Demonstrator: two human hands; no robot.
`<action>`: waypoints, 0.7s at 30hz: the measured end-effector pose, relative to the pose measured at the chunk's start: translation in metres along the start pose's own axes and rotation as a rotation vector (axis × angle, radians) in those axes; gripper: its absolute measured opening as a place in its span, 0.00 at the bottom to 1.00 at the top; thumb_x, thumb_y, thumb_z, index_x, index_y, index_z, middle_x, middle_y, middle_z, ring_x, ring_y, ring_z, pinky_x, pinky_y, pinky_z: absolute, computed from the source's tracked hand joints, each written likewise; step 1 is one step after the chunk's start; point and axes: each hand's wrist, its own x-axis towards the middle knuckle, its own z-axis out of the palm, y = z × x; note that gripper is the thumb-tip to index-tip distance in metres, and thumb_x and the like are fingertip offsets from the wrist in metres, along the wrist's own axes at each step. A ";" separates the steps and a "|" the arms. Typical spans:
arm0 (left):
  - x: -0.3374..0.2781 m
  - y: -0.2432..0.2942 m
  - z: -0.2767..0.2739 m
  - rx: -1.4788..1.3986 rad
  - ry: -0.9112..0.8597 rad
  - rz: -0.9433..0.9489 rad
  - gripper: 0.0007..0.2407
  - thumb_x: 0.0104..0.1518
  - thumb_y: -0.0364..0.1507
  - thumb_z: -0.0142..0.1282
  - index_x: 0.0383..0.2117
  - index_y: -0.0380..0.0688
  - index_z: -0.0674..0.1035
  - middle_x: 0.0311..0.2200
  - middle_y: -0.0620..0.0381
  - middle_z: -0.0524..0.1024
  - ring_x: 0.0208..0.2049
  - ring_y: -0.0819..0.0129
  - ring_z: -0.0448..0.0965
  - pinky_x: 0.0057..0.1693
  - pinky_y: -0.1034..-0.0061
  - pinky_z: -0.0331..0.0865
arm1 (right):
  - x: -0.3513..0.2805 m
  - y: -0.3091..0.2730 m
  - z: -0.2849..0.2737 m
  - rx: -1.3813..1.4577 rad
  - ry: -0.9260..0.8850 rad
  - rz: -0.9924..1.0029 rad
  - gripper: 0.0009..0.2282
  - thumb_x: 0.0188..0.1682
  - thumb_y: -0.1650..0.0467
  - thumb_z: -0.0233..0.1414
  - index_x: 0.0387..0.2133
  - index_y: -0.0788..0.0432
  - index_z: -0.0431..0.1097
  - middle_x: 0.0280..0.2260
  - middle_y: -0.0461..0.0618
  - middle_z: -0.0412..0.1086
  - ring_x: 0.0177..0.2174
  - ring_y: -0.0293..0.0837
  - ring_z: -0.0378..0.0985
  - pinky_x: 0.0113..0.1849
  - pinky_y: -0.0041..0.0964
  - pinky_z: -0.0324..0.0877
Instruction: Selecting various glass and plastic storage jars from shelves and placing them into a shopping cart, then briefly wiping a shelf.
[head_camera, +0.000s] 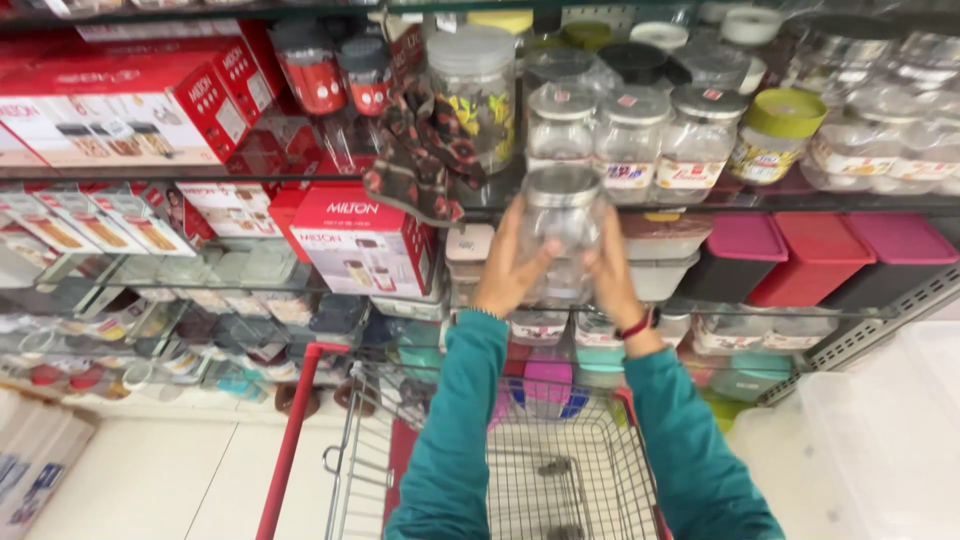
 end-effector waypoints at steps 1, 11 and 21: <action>-0.024 -0.005 0.002 0.001 -0.003 -0.023 0.37 0.63 0.42 0.62 0.71 0.30 0.57 0.71 0.36 0.58 0.73 0.46 0.57 0.74 0.57 0.53 | -0.025 0.009 0.005 0.007 -0.006 0.021 0.46 0.53 0.43 0.45 0.72 0.66 0.42 0.73 0.62 0.44 0.73 0.54 0.43 0.70 0.45 0.41; -0.252 -0.052 0.004 0.318 -0.351 -0.632 0.38 0.41 0.48 0.72 0.57 0.38 0.72 0.54 0.41 0.75 0.55 0.46 0.76 0.60 0.60 0.69 | -0.202 0.011 0.029 -0.249 -0.529 0.527 0.42 0.30 0.63 0.69 0.61 0.58 0.55 0.56 0.59 0.65 0.53 0.56 0.71 0.52 0.47 0.68; -0.505 -0.168 0.111 0.165 -0.390 -1.051 0.43 0.45 0.27 0.69 0.68 0.48 0.53 0.61 0.37 0.65 0.54 0.38 0.74 0.56 0.57 0.72 | -0.415 0.119 0.094 -0.358 -0.634 1.014 0.37 0.38 0.77 0.62 0.65 0.50 0.56 0.57 0.66 0.56 0.52 0.63 0.69 0.52 0.45 0.73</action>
